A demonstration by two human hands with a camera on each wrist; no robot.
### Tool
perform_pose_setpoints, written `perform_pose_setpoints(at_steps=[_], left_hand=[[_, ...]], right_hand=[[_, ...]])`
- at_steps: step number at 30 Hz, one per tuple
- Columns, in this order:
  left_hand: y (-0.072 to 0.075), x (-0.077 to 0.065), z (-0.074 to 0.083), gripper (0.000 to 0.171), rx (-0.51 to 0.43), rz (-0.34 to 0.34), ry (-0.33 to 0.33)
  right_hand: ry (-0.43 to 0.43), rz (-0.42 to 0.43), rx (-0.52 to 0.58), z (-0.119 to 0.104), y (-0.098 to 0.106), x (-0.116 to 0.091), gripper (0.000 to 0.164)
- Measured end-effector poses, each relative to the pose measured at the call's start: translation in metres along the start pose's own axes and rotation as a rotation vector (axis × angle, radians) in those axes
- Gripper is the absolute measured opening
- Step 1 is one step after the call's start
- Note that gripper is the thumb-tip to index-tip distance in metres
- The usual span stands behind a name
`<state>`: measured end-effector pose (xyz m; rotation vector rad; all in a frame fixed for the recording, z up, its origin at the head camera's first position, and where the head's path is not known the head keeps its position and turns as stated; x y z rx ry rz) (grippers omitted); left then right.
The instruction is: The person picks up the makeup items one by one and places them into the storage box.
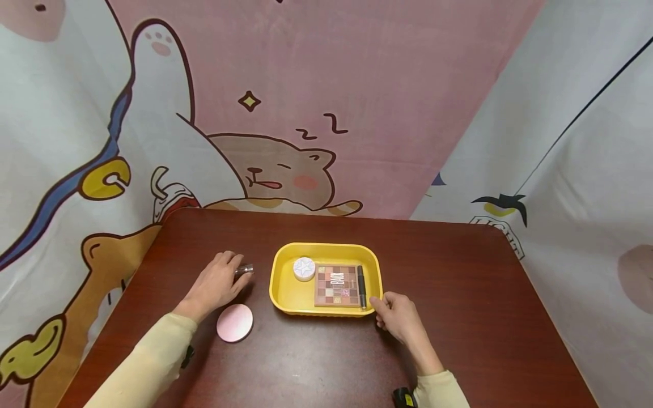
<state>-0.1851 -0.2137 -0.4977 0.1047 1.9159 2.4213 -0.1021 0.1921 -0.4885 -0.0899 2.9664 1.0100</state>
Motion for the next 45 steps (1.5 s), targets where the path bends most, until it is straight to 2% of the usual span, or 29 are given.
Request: perform_pose_setpoints(at_steps=[9,27,45], left_hand=[[-0.005,-0.002,-0.007,0.054,0.021,-0.014,0.004],[-0.012,-0.002,-0.016,0.032,0.044,0.121,-0.108],[-0.012,0.001,-0.020,0.023,0.026,0.124,-0.135]], right_hand=[[-0.007,0.006,0.022,-0.001,-0.001,0.000,0.036],[-0.030,0.000,0.018,-0.001,-0.001,0.000,0.036],[-0.023,0.003,0.010,-0.002,0.000,0.000,0.036]])
Point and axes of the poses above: each hand's wrist, its own x-axis towards the middle knuckle, its own y-axis out of the back of the hand, z = x × y, the point moved 2 cm from there along x, towards the middle knuckle, and after that the axes turned 15 degrees about y, right-handed, at the moved point
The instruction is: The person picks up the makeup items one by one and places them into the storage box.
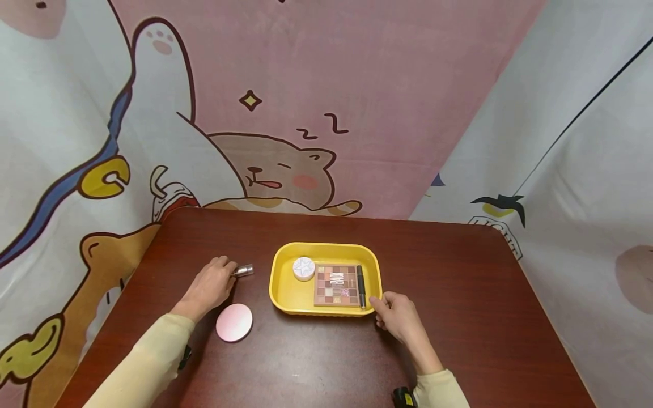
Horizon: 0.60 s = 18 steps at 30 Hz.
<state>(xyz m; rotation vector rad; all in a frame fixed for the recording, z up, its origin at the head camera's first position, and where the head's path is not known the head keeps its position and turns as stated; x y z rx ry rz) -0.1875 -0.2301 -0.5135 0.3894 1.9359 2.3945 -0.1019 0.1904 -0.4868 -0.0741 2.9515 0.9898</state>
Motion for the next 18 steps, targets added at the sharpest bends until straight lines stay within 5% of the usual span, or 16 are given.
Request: perform_pose_setpoints(at_steps=[18], left_hand=[[0.0014,0.0006,0.0010,0.021,-0.005,-0.015,0.010]], right_hand=[[0.001,-0.003,-0.011,-0.0001,0.0007,-0.0001,0.036]])
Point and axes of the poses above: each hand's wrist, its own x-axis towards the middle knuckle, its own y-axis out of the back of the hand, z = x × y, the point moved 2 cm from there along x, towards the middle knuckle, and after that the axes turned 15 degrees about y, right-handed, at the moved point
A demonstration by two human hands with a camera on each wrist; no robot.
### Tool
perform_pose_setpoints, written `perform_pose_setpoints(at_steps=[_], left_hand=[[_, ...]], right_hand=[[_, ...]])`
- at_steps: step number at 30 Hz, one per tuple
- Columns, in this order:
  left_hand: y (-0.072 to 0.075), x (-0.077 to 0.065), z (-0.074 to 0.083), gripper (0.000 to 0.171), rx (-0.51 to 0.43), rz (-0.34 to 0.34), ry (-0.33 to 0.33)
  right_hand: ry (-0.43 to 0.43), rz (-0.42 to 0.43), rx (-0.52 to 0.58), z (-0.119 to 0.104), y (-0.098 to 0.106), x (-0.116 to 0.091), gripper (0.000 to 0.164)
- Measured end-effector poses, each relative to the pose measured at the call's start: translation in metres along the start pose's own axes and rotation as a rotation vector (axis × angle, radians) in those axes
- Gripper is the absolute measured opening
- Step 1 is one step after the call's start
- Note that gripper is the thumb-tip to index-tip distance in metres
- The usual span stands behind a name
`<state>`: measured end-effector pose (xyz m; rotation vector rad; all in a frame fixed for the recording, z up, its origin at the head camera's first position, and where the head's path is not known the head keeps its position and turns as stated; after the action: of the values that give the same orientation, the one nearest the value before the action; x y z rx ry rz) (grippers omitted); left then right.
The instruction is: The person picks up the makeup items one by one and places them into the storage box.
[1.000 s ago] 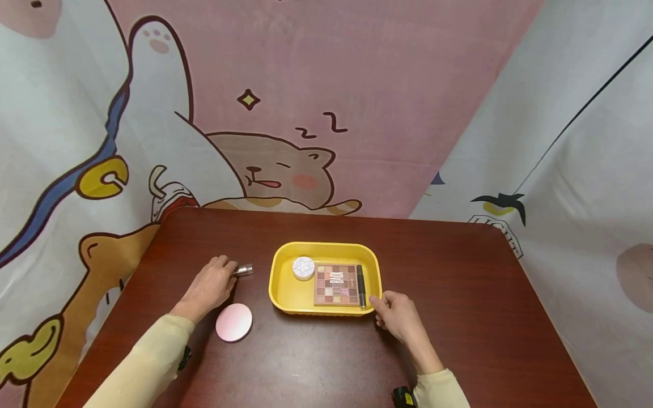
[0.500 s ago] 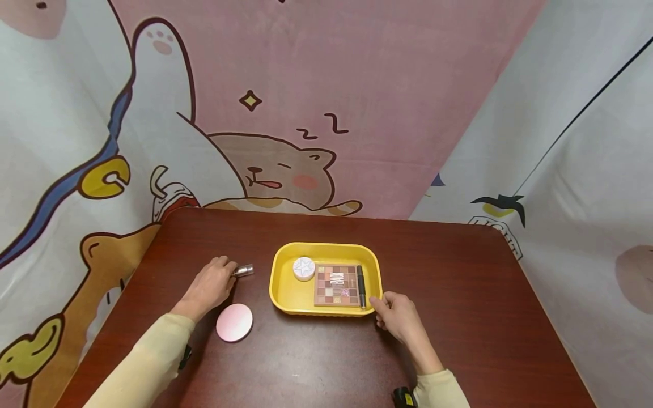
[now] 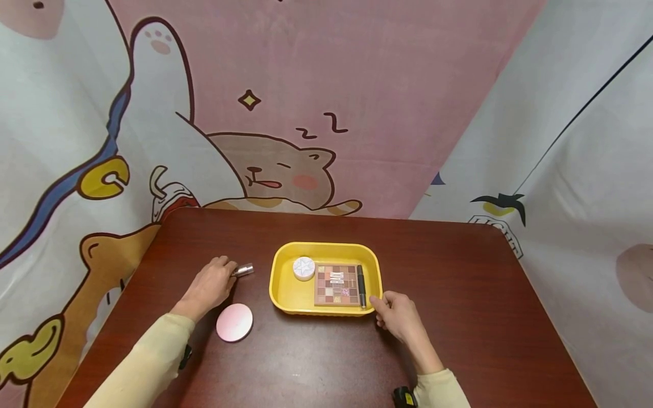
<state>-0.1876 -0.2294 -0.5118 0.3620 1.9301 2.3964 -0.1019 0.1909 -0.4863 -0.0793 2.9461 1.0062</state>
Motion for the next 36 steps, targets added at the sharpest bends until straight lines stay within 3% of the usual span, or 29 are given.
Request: perform_pose_setpoints(at_steps=[9,36], left_hand=[[0.003,0.001,0.006,0.021,-0.008,0.037,-0.016],[0.029,0.001,0.046,0.021,-0.052,0.084,-0.098]], right_hand=[[-0.013,-0.002,0.011,0.000,0.000,0.000,0.036],[-0.006,0.001,0.014,0.000,0.000,0.000,0.035]])
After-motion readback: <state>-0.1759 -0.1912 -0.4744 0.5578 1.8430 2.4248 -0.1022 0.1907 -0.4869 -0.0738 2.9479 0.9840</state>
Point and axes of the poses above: each hand's wrist, its own x-axis towards the middle knuckle, its own y-axis out of the back of the hand, z = x × y, the point moved 2 cm from there along x, towards the middle knuckle, and after that the axes turned 15 degrees about y, right-handed, at the moved point
